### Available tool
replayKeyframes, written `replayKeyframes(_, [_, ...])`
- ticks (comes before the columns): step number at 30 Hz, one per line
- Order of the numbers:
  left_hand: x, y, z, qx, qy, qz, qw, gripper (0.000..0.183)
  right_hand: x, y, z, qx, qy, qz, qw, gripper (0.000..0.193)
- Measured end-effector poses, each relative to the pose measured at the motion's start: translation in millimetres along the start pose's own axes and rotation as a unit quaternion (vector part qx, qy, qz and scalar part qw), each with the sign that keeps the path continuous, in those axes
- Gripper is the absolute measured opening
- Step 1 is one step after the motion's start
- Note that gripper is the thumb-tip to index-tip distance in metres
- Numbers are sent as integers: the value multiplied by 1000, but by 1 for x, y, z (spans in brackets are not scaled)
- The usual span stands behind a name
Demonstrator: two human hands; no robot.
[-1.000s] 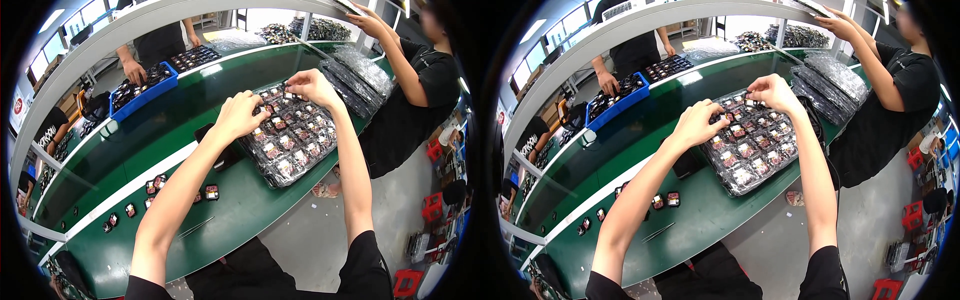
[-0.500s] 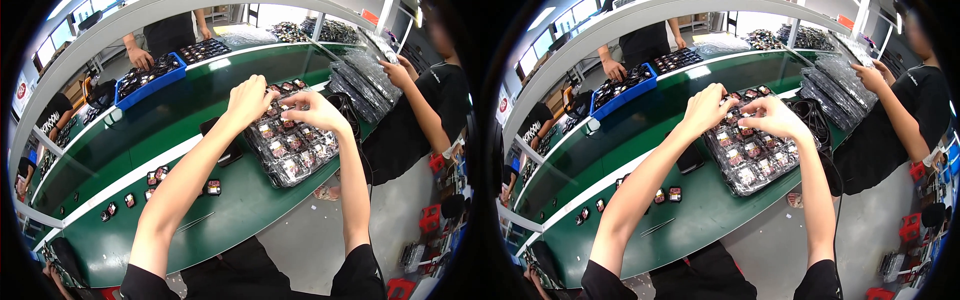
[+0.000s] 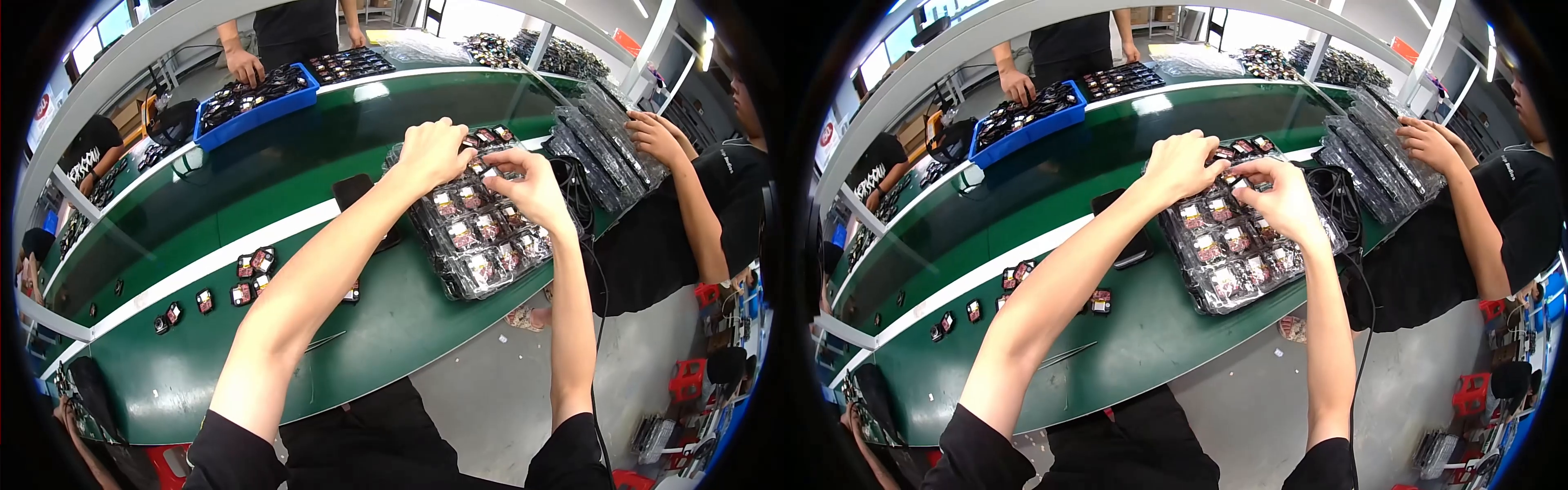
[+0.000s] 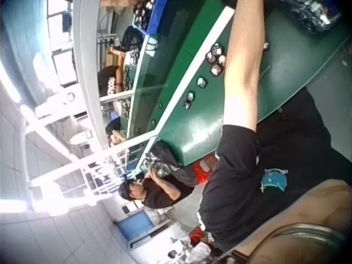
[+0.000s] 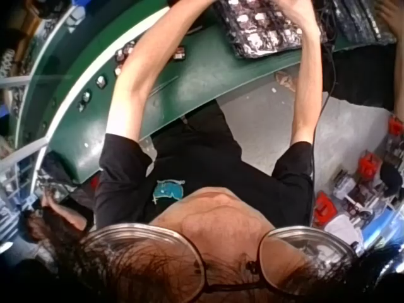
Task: Use tweezers to carefully attach small electronic components to a watch-like device housing on an assembly line.
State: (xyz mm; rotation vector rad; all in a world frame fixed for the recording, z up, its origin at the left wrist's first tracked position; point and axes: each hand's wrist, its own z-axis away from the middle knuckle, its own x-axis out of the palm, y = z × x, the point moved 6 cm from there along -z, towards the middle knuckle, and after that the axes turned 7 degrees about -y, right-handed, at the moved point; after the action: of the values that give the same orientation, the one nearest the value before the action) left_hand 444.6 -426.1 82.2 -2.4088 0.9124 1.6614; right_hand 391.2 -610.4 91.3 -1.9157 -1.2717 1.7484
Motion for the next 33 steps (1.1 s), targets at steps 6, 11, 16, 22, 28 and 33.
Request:
replayKeyframes(6, [1, -1, 9, 32, 29, 32, 999, 28, -34, 15, -34, 24, 61, 35, 997, 31])
replayKeyframes(11, [-6, 0, 19, 42, -21, 36, 998, 27, -30, 34, -49, 32, 52, 48, 997, 30])
replayKeyframes(16, [-22, -5, 48, 127, -46, 92, 987, 34, -32, 39, -32, 6, 88, 108, 990, 33])
replayKeyframes(22, [-97, -46, 141, 94, -21, 94, 991, 28, -2, -61, 39, -45, 132, -48, 989, 19])
replayKeyframes(28, [-101, -78, 240, 29, -147, 61, 987, 56, 155, -143, 127, -198, -125, -20, 972, 40])
replayKeyframes(33, [-100, -63, 287, 21, -192, 28, 981, 69, 221, -118, 111, -178, -103, 93, 974, 47])
